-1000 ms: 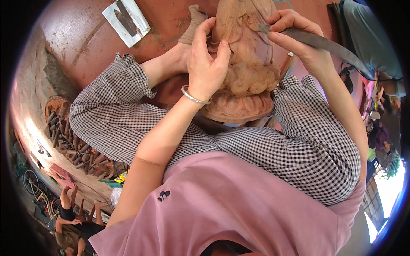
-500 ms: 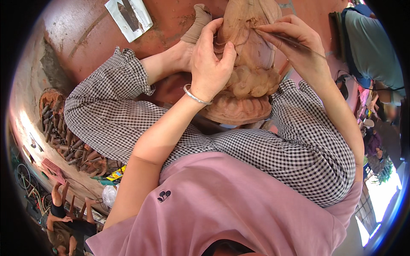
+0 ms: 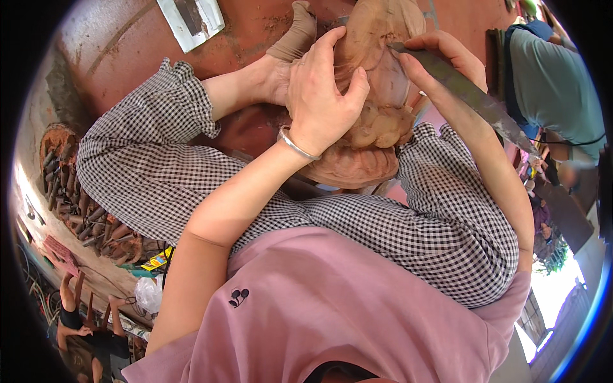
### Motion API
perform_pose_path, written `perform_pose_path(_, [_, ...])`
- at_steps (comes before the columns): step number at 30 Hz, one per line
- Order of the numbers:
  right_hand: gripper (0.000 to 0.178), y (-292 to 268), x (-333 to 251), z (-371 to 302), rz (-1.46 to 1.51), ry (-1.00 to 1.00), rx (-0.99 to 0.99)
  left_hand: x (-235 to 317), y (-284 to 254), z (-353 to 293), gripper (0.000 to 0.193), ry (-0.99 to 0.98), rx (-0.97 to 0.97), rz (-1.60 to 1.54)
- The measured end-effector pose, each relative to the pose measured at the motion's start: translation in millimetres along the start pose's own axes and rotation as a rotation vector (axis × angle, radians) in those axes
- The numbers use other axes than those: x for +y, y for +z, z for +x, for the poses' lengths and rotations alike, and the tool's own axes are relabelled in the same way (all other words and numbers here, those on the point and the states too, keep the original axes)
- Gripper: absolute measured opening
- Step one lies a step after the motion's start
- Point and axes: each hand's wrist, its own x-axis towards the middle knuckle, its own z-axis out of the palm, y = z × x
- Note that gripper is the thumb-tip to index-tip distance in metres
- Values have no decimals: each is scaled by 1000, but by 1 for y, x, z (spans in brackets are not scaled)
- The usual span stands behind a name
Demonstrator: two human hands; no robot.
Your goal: The person is carving a wooden sculpture using a knife. They are seated on the floor, holding the sculpture between their legs and using the knife to shape and detail the wood. The person occasionally pauses to inspect the sculpture and adjust their grip.
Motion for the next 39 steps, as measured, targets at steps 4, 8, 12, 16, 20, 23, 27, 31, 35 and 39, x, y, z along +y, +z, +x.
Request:
perform_pose_path(4, [18, 0, -2, 2, 46, 130, 11, 0, 2, 1, 54, 16, 13, 17])
perform_pose_path(8, [16, 2, -4, 3, -34, 40, 23, 2, 1, 1, 55, 0, 20, 11])
perform_pose_path(12, [16, 1, 2, 8, -249, -292, 55, 0, 2, 1, 57, -13, 35, -6])
perform_pose_path(16, [14, -3, -4, 7, -220, -223, -7, -1, 2, 1, 54, 20, 20, 33])
perform_pose_path(20, [12, 1, -10, 10, -56, -42, 8, 1, 0, 1, 54, -4, 12, 13])
perform_pose_path(23, [14, 3, -2, 11, -120, -193, 54, 0, 1, 2, 55, -11, 17, -13])
perform_pose_path(27, [14, -4, 0, 8, -236, -238, -42, -1, 3, 2, 56, -22, 40, -24])
perform_pose_path(31, [15, 0, -2, 9, -186, -289, 66, 1, 3, 3, 56, -14, 32, -18])
perform_pose_path(35, [15, 3, -4, 7, -246, -309, 64, 2, -1, 1, 54, -21, 2, -15])
perform_pose_path(39, [15, 0, 2, 5, -301, -382, -3, 2, -1, 2, 54, -4, 9, 0])
